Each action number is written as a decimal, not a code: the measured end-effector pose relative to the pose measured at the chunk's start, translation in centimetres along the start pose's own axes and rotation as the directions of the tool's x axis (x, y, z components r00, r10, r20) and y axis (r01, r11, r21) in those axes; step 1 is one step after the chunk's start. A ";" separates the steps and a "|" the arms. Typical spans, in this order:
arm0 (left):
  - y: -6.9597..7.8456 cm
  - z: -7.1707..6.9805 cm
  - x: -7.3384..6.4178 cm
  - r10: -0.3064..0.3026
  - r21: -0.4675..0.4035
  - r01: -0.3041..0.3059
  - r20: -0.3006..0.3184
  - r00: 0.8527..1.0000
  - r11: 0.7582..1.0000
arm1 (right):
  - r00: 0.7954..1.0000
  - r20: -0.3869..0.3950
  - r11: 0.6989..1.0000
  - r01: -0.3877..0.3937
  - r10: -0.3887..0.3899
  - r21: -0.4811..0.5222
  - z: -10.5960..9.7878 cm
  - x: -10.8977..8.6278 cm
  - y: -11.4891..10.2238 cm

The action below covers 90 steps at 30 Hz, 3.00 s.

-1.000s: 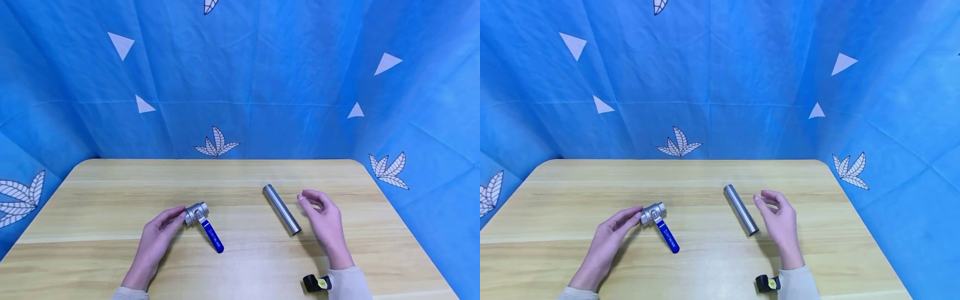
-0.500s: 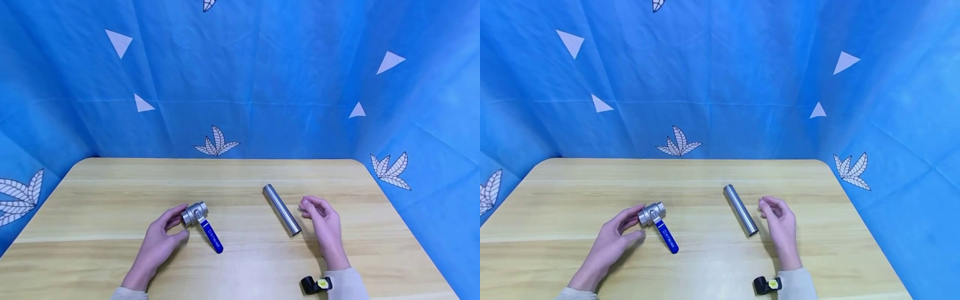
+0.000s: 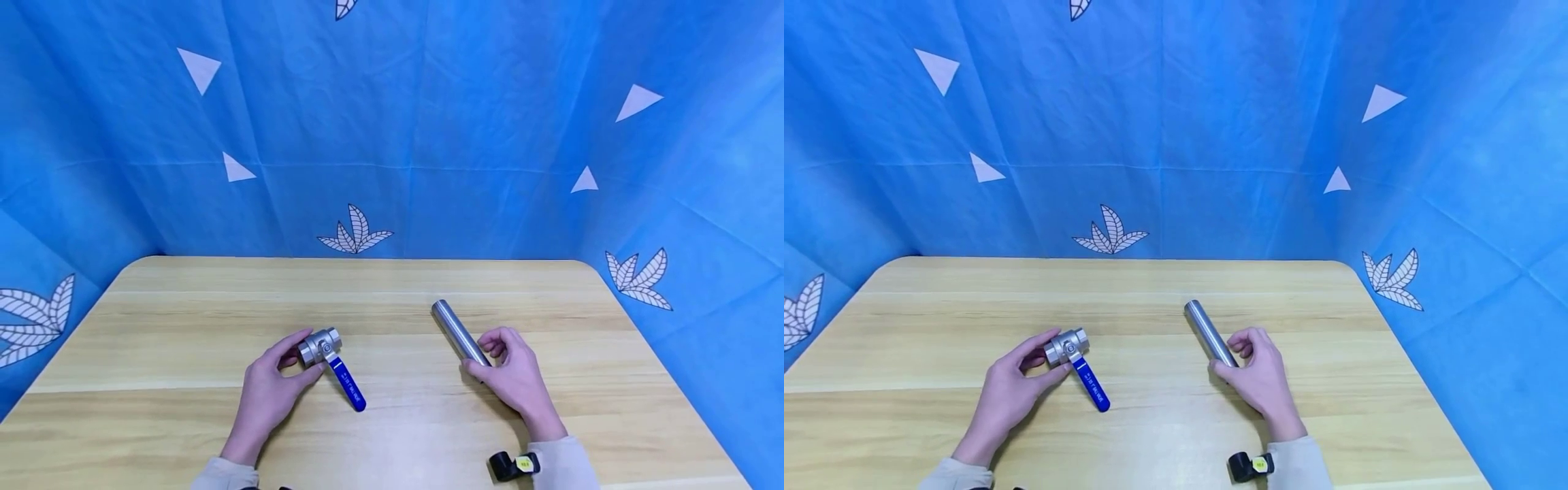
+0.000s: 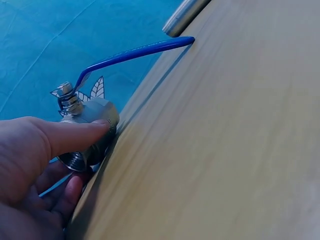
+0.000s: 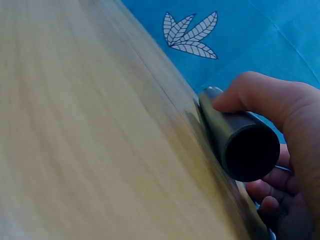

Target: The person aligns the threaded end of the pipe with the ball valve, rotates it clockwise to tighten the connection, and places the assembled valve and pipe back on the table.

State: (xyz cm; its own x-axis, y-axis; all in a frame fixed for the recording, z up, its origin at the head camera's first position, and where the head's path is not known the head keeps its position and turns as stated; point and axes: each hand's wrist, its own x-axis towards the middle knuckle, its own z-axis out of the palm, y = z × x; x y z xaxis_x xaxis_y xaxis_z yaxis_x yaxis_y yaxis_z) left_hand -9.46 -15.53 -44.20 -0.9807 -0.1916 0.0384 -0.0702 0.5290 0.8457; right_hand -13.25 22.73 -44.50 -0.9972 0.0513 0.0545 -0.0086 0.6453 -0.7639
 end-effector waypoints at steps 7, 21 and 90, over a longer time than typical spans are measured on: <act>-0.1 0.6 -0.1 0.085 -0.049 -0.087 -0.051 0.995 0.995 | 1.000 0.000 1.000 -0.013 0.013 0.008 0.0 -0.1 0.0; -0.1 0.5 -0.3 0.095 -0.042 -0.095 0.005 0.995 0.995 | 1.000 0.012 0.996 -0.029 0.028 0.086 0.0 -0.3 -0.1; 1.7 0.3 -0.7 -0.051 -0.556 0.103 0.108 0.993 0.825 | 0.998 0.019 0.536 0.017 -0.062 0.844 2.8 -1.3 -3.1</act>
State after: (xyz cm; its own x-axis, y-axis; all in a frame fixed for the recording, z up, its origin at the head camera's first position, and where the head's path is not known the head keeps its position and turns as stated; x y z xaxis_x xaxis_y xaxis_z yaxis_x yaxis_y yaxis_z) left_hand -8.95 -14.21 -42.94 -0.9898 -0.1282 -0.0627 -0.0576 -0.0434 0.9974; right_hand -12.11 18.51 -44.01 -0.9960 -0.0033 0.0889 -0.0839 -0.2969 -0.9512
